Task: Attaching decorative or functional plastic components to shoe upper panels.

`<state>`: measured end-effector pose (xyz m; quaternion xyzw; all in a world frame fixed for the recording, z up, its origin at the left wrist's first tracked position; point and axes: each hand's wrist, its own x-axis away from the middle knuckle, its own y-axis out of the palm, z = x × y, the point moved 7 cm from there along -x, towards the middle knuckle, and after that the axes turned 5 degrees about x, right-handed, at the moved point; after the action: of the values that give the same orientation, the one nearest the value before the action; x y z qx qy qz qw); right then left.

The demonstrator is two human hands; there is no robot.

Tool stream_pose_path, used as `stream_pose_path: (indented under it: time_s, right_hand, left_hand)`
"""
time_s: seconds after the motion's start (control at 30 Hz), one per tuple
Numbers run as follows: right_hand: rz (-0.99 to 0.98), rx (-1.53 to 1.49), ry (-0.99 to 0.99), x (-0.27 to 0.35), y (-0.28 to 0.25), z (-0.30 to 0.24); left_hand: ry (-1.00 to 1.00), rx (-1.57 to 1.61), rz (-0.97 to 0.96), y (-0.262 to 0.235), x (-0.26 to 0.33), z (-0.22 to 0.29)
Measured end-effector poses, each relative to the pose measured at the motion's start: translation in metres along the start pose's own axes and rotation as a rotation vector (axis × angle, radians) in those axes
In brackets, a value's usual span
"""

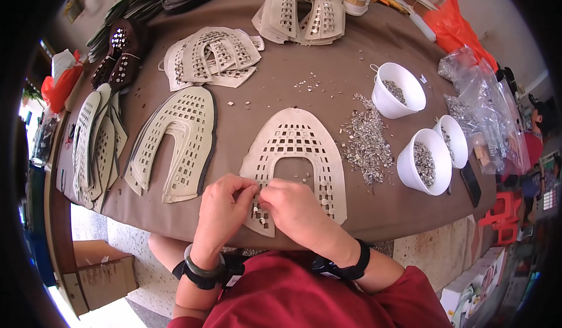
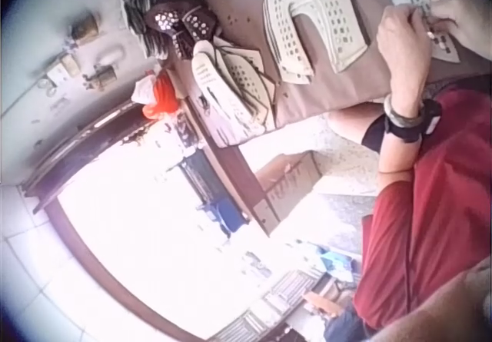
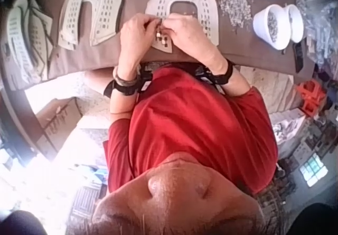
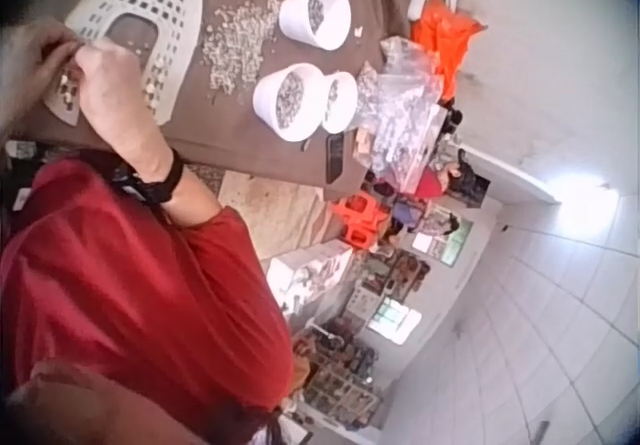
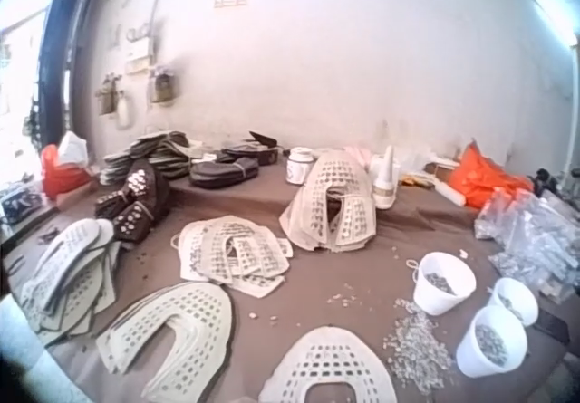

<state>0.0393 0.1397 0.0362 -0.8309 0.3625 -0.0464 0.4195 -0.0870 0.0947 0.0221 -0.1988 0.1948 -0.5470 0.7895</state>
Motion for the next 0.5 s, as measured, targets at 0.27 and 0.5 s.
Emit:
stream_pose_path:
  time_s: [0.27,0.5]
  right_hand:
    - [-0.011,0.248,-0.112,0.012,0.007,-0.019]
    - [-0.118,0.451,-0.159,0.021,0.006,-0.032]
  left_hand:
    - [0.025,0.006,0.066,-0.001,0.003,-0.002]
    - [0.152,-0.001,0.047,-0.003,0.007,0.006]
